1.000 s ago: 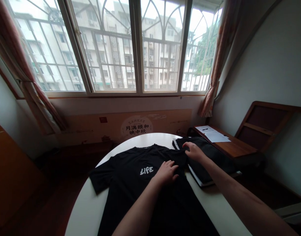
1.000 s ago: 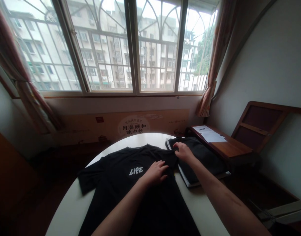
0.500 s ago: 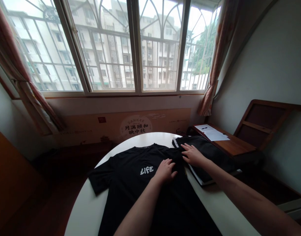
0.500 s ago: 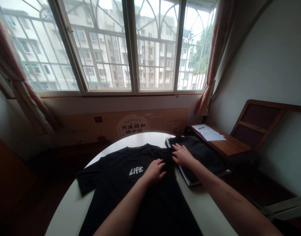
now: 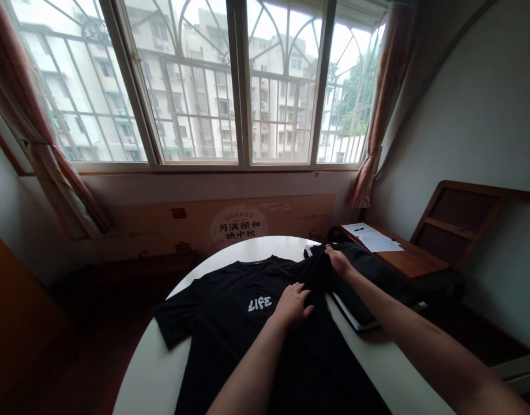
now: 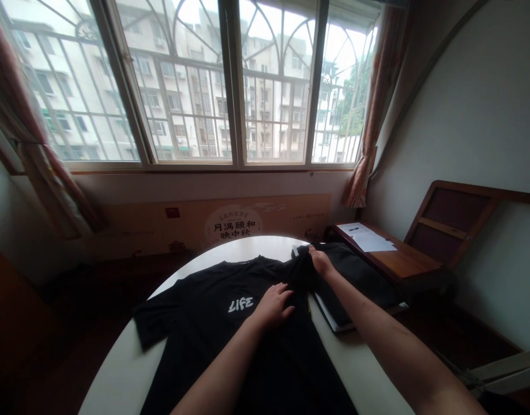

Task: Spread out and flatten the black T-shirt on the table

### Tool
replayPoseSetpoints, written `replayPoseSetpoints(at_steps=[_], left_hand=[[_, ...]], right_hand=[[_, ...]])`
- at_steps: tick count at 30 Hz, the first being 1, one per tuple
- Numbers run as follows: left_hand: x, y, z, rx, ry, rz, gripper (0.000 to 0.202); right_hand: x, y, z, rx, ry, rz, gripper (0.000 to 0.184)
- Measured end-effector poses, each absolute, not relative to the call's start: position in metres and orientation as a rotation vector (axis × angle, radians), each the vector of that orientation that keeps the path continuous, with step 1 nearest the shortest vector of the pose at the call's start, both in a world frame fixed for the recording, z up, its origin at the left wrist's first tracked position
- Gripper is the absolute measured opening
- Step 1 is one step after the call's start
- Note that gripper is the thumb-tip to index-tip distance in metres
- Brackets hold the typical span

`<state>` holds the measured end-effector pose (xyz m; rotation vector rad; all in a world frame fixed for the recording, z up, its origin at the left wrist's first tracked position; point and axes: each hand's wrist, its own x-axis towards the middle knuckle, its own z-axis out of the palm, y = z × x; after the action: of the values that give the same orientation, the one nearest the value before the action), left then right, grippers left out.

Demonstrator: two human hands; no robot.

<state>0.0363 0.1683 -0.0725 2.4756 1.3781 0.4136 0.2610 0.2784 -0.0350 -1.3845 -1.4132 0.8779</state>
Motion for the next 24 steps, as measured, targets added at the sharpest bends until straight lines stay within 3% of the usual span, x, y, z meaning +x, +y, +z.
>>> replayPoseSetpoints(at_steps=[6,9,15,24], left_hand=[[0.036,0.168,-0.071,2.474,1.364,0.415,0.058],[0.036,0.168,-0.072,2.479,1.366,0.417,0.056],[0.035,0.170,-0.074,2.524,1.351,0.487,0.051],[0.036,0.171,-0.077,2.524,1.370,0.455,0.053]], right_hand=[[0.247,0.277,-0.042,-1.255,-1.122,1.034,0.027],[0.244,0.267,-0.047,-1.181,-1.123,1.036,0.024],[0.259,0.243,-0.044,-1.173,-1.532,1.010,0.023],[0.269,0.238,-0.043,-1.334,-2.149,0.638,0.018]])
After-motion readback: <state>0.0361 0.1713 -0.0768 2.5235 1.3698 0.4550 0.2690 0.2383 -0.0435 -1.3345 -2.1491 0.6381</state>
